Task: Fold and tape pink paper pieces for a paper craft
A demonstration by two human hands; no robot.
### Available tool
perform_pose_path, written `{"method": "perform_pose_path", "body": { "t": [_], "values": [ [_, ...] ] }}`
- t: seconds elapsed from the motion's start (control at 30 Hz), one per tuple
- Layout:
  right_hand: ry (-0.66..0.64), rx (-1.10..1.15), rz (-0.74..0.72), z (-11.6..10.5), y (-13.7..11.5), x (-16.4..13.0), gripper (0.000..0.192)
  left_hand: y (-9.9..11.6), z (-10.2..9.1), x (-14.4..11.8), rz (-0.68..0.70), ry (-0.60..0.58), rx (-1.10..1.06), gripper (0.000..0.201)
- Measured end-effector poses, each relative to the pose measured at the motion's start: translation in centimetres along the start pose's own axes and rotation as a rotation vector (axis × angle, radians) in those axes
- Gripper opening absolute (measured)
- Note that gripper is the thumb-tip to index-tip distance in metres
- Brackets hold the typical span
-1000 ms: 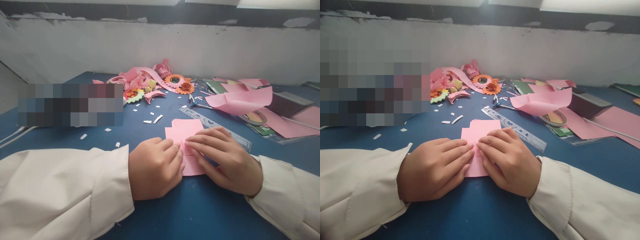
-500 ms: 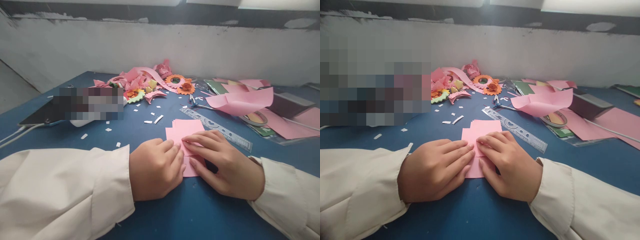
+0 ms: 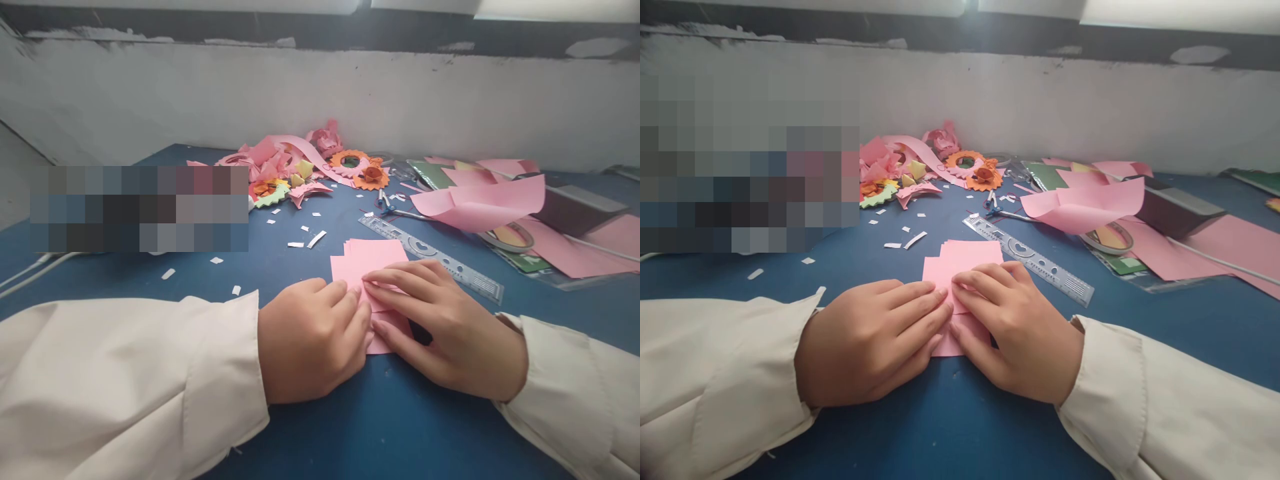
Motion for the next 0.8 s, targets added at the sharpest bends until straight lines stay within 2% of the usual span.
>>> {"method": "perform_pose_path", "body": {
  "t": [0.17, 0.37, 0.67, 0.8],
  "values": [
    [-0.045, -0.040, -0.011, 0.0, 0.1, 0.1, 0.028, 0.0, -0.1, 0.1, -0.005, -0.021, -0.012, 0.028],
    [0.078, -0.126, -0.036, -0.7, -0.5, 0.3, 0.008, 0.0, -0.1, 0.2, -0.007, -0.016, 0.001, 0.027],
    [0.181, -0.132, -0.040, -1.1, -0.6, 0.3, 0.026, 0.0, -0.1, 0.1, -0.006, -0.022, -0.004, 0.029],
    [0.199, -0.093, -0.017, -1.0, -0.5, 0.1, 0.024, 0.0, -0.1, 0.1, -0.003, -0.019, -0.011, 0.029]
  ]
}}
Point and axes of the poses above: each hand's wrist, its own x-axis towards the middle knuckle, its own z-axis out of the palm, y = z × x, the point moved 2 cm from there along x, towards the middle knuckle, and after that the axes turned 15 degrees about -y, right-handed, at the moved point
